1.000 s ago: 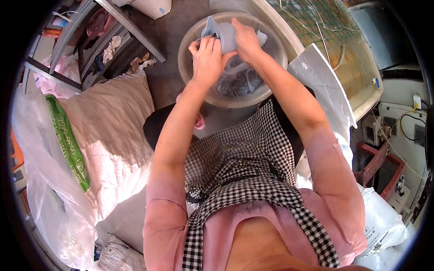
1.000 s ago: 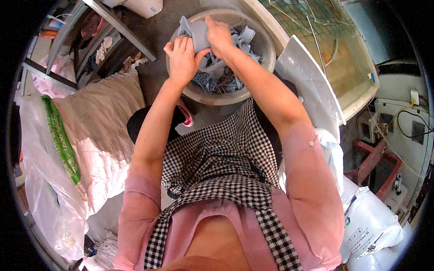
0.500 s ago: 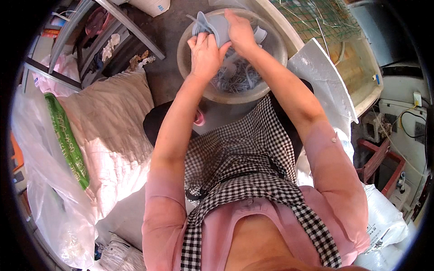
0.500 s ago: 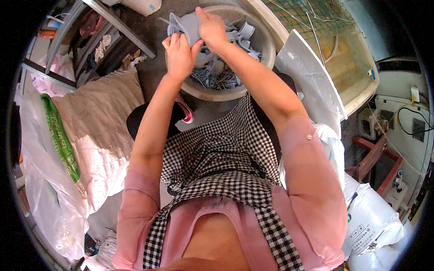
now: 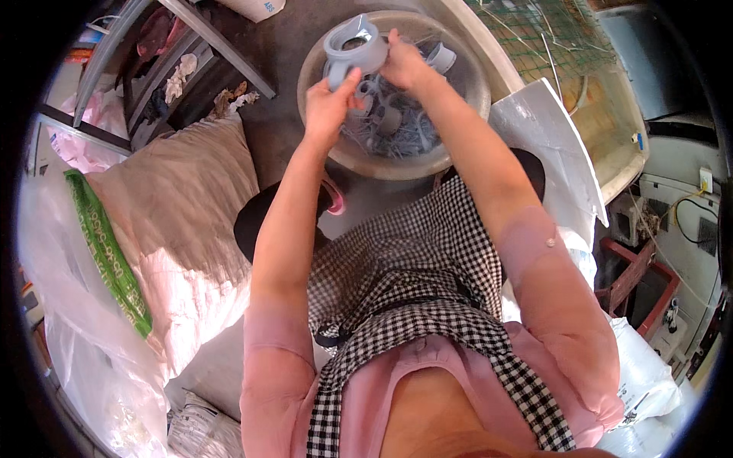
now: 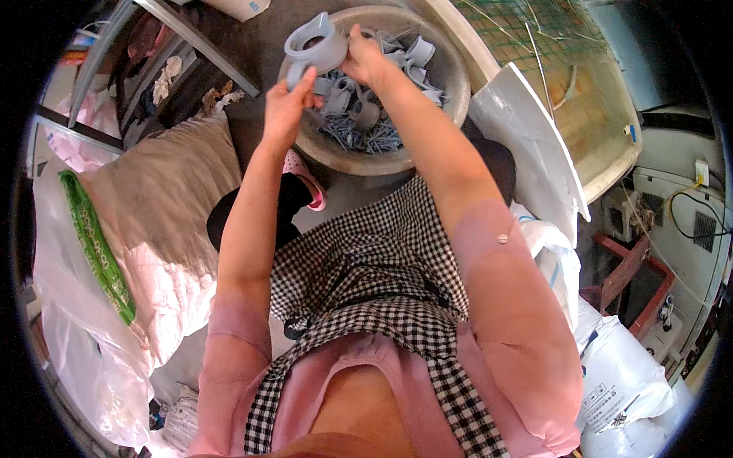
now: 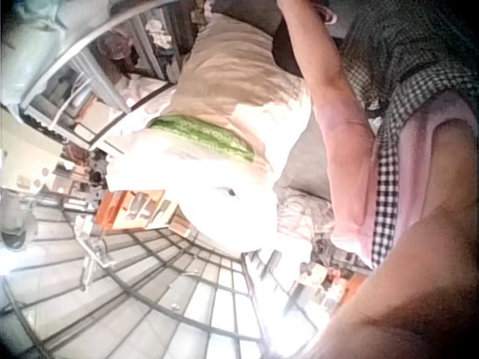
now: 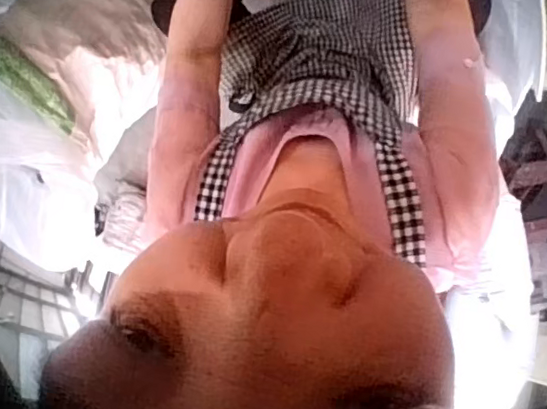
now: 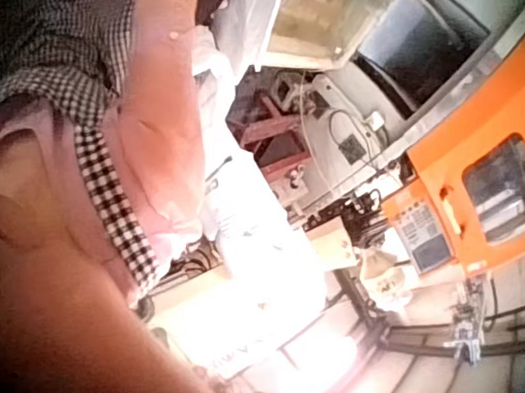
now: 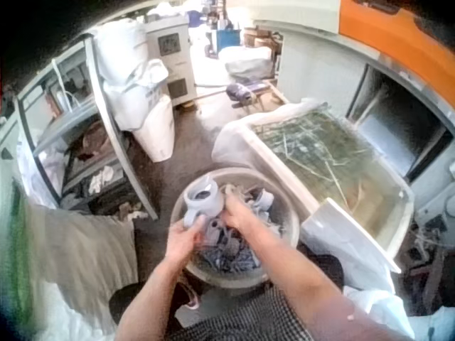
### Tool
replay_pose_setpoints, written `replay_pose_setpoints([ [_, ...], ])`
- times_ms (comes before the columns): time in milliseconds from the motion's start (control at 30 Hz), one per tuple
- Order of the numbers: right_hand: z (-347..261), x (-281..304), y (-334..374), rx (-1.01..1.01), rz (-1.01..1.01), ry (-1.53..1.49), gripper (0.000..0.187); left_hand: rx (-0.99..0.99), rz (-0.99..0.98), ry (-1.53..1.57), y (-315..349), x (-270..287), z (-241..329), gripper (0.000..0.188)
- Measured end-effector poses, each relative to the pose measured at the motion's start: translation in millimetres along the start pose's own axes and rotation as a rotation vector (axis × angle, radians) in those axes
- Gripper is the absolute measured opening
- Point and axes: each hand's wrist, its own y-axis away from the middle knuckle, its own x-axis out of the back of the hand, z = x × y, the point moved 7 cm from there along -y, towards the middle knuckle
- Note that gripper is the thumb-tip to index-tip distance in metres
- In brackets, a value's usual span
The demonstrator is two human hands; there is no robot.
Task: The person picks up grey plastic parts from a large basin by hand, places some into a storage bag, and uses a metal rod to move a wire mesh grid inside a nearby water tank.
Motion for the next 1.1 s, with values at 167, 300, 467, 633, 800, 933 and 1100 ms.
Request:
replay_pose_setpoints([
  [167, 83.2, 180.7, -40.0, -0.031, 0.425, 1.148, 0.070, -0.030, 0.189, 0.273, 13.0, 32.6, 42.7, 0.026],
  [300, 160.0, 221.6, -26.1, -0.233, 0.671, 1.256, 0.087, -0.088, 0.180, 0.390, 23.0, 53.3, 55.8, 0.028],
  [467, 117.7, 197.8, -28.3, -0.198, 0.441, 1.413, 0.076, -0.101, -0.002, 0.619, 11.7, 48.9, 52.4, 0.037],
  [633, 18.8, 130.8, -13.5, 0.038, 0.002, 1.674, 0.046, -0.111, -0.003, 0.548, 1.6, 36.9, 43.8, 0.031],
  [800, -64.5, 27.4, 57.8, 0.296, -0.384, 1.798, 0.064, -0.105, 0.077, 0.398, -1.2, 29.3, 23.5, 0.028],
  [933, -96.5, -16.7, 115.3, 0.343, -0.568, 1.555, 0.066, -0.127, 0.105, 0.239, -2.0, 14.6, 1.2, 0.032],
  [1100, -90.6, -43.2, 146.5, 0.425, -0.696, 1.318, 0.066, -0.074, 0.134, 0.286, -5.0, 5.5, -12.0, 0.044],
])
